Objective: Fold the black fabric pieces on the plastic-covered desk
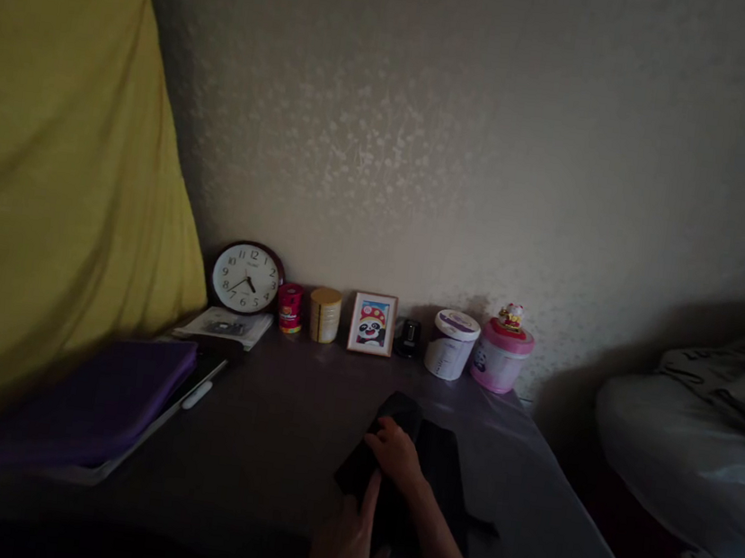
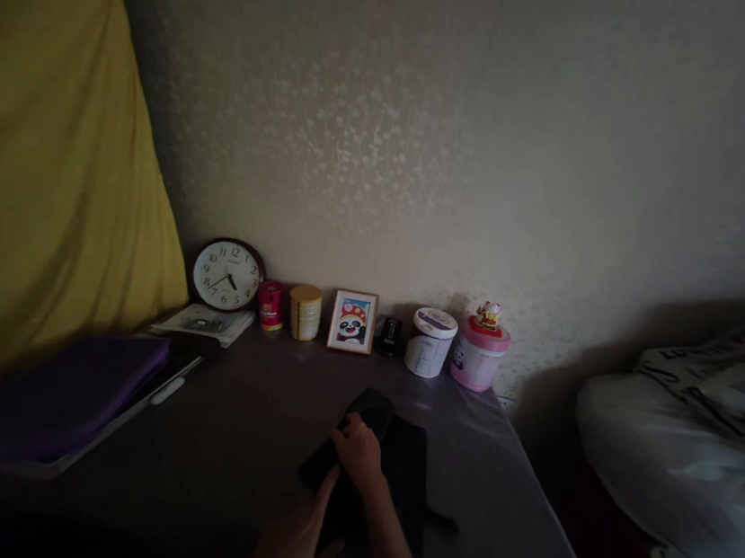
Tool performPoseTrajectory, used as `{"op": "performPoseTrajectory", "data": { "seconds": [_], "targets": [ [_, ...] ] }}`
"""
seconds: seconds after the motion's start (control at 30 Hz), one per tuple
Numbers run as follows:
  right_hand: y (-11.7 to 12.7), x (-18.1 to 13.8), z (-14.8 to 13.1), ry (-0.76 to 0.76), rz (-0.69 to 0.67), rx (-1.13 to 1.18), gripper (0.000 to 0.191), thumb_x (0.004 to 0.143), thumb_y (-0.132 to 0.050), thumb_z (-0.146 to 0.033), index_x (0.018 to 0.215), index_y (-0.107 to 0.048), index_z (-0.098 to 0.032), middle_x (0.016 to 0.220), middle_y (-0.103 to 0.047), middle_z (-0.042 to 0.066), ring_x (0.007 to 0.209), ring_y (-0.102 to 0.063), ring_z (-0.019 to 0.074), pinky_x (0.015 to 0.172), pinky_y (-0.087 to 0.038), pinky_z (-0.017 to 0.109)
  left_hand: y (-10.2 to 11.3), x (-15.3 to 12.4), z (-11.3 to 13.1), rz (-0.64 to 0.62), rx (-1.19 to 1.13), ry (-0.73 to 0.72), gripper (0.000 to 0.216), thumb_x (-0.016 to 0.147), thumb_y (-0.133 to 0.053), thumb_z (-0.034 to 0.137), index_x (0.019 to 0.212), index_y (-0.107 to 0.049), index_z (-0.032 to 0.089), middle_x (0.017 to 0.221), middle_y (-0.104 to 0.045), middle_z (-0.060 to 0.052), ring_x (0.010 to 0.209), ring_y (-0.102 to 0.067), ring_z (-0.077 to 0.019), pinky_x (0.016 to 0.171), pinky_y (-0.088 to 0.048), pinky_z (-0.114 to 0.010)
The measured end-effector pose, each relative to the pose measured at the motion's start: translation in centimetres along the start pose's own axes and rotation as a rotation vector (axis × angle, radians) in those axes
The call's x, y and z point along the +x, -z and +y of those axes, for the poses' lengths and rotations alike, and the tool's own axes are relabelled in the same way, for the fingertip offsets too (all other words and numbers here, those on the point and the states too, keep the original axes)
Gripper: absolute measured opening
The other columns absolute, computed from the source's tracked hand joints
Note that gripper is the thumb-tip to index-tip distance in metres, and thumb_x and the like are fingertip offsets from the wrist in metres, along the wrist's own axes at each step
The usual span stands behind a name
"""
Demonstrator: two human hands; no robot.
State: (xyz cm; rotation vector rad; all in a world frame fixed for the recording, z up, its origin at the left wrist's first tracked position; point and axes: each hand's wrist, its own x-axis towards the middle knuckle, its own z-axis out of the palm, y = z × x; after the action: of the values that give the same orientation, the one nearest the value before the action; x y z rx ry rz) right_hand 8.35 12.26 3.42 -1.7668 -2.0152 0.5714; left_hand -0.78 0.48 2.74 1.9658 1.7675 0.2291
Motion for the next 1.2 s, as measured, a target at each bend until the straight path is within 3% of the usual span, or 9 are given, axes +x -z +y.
{"op": "performPoseTrajectory", "data": {
  "seconds": [0.1, 0.33, 0.6, 0.7, 0.87, 1.07, 1.2],
  "targets": [
    [0.3, -0.1, -0.2, 0.049, -0.048, 0.036, 0.026, 0.081, -0.049, -0.027, 0.101, -0.062, -0.016, 0.084, -0.072, 0.004, 0.083, -0.065, 0.0167, 0.065, -0.04, 0.022, 0.2, 0.8, 0.2, -0.036, -0.011, 0.005, 0.084, 0.075, -0.053, 0.025, 0.141, -0.001, 0.023, 0.112, -0.059, -0.011, 0.096, -0.059, -0.0251, 0.08, -0.044, -0.034],
    [0.3, -0.6, -0.2, 0.151, -0.087, 0.055, 0.024, 0.082, -0.046, -0.028, 0.092, -0.066, -0.021, 0.077, -0.072, 0.001, 0.076, -0.065, 0.0153, 0.062, -0.041, 0.022, -0.8, 2.0, 0.0, -0.08, -0.02, 0.011, 0.079, 0.073, -0.054, 0.018, 0.141, -0.012, 0.018, 0.104, -0.064, -0.012, 0.095, -0.061, -0.026, 0.079, -0.045, -0.034],
    [0.6, -4.1, 1.9, 0.581, 0.031, 0.143, 0.027, 0.09, -0.04, -0.027, 0.097, -0.065, -0.022, 0.094, -0.068, 0.003, 0.09, -0.059, 0.0149, 0.08, -0.044, 0.026, -1.0, 2.1, -0.1, -0.09, -0.028, 0.05, 0.074, 0.072, -0.052, 0.015, 0.139, -0.02, 0.01, 0.104, -0.064, -0.015, 0.096, -0.06, -0.0271, 0.079, -0.045, -0.034],
    [0.8, -4.2, 3.1, 0.675, 0.043, 0.116, 0.029, 0.092, -0.036, -0.027, 0.098, -0.064, -0.021, 0.1, -0.067, 0.005, 0.095, -0.057, 0.0153, 0.086, -0.043, 0.03, -0.9, 2.0, 0.0, -0.097, -0.039, 0.067, 0.081, 0.071, -0.053, 0.015, 0.14, -0.011, 0.009, 0.104, -0.064, -0.016, 0.096, -0.06, -0.0272, 0.08, -0.045, -0.034],
    [0.6, -1.3, 4.8, 0.703, 0.063, 0.011, 0.028, 0.092, -0.038, -0.029, 0.099, -0.065, -0.022, 0.106, -0.066, 0.004, 0.112, -0.05, 0.0187, 0.099, -0.033, 0.039, -0.8, 2.0, 0.0, -0.111, -0.073, 0.08, 0.089, 0.073, -0.054, 0.018, 0.139, 0.006, 0.011, 0.102, -0.065, -0.014, 0.094, -0.061, -0.0271, 0.078, -0.045, -0.036],
    [0.3, 3.7, 6.3, 0.702, 0.108, -0.141, 0.032, 0.093, -0.035, -0.031, 0.101, -0.065, -0.024, 0.104, -0.067, 0.002, 0.112, -0.05, 0.0185, 0.099, -0.032, 0.041, -0.5, 2.1, 0.2, -0.156, -0.04, 0.108, 0.084, 0.076, -0.051, 0.02, 0.139, 0.003, 0.005, 0.106, -0.063, -0.018, 0.096, -0.059, -0.0281, 0.081, -0.044, -0.037],
    [0.8, 6.5, 6.9, 0.617, 0.12, -0.252, 0.035, 0.093, -0.032, -0.028, 0.098, -0.066, -0.025, 0.107, -0.067, 0.002, 0.112, -0.051, 0.0177, 0.098, -0.034, 0.038, -0.1, 2.3, 0.4, -0.191, -0.033, 0.138, 0.082, 0.077, -0.051, 0.021, 0.138, 0.001, 0.002, 0.108, -0.062, -0.02, 0.099, -0.058, -0.0296, 0.084, -0.044, -0.04]
  ]
}}
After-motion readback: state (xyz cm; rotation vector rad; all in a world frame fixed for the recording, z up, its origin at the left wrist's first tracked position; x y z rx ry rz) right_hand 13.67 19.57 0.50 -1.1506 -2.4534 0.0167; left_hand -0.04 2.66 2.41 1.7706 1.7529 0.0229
